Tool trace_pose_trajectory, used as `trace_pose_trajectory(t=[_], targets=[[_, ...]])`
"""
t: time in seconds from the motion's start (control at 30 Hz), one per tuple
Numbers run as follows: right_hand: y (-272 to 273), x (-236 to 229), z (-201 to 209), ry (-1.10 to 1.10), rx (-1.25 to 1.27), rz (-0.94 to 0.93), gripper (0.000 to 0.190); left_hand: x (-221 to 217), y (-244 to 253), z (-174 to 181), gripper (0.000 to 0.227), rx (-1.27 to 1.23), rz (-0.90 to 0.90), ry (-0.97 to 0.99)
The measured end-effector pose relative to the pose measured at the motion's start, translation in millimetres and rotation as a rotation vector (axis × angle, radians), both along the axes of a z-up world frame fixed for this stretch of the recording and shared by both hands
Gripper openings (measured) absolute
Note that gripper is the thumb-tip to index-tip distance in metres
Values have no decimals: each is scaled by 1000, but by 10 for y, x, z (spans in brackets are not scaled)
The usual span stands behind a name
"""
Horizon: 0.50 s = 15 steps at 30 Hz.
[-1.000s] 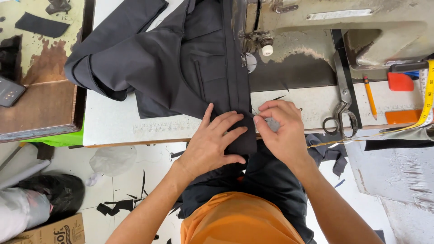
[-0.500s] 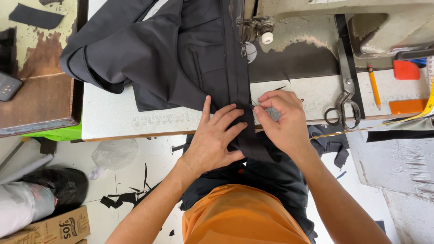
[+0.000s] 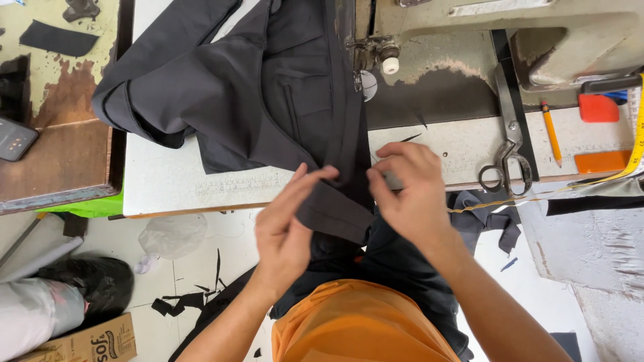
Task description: Measuring, cutting, and preparing fabric components and fasteners for garment assembly at a sewing station.
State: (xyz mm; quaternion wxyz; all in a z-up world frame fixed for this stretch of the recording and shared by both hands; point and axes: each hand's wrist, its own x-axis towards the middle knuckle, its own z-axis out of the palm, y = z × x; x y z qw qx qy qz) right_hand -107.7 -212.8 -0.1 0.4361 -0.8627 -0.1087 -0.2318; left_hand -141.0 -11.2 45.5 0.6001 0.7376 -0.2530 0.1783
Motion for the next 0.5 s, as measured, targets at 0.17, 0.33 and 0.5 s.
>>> trace_pose_trajectory(t=[0.17, 0.33, 0.5], targets=[[218, -176, -122, -205, -398, 229, 28, 31, -56, 88, 52, 20, -33, 1], [20, -478, -205, -223, -433, 305, 29, -50, -99, -339, 44, 240, -116, -122], [-302, -452, -263, -144, -161, 282, 13, -81, -81, -498, 37, 307, -112, -214]])
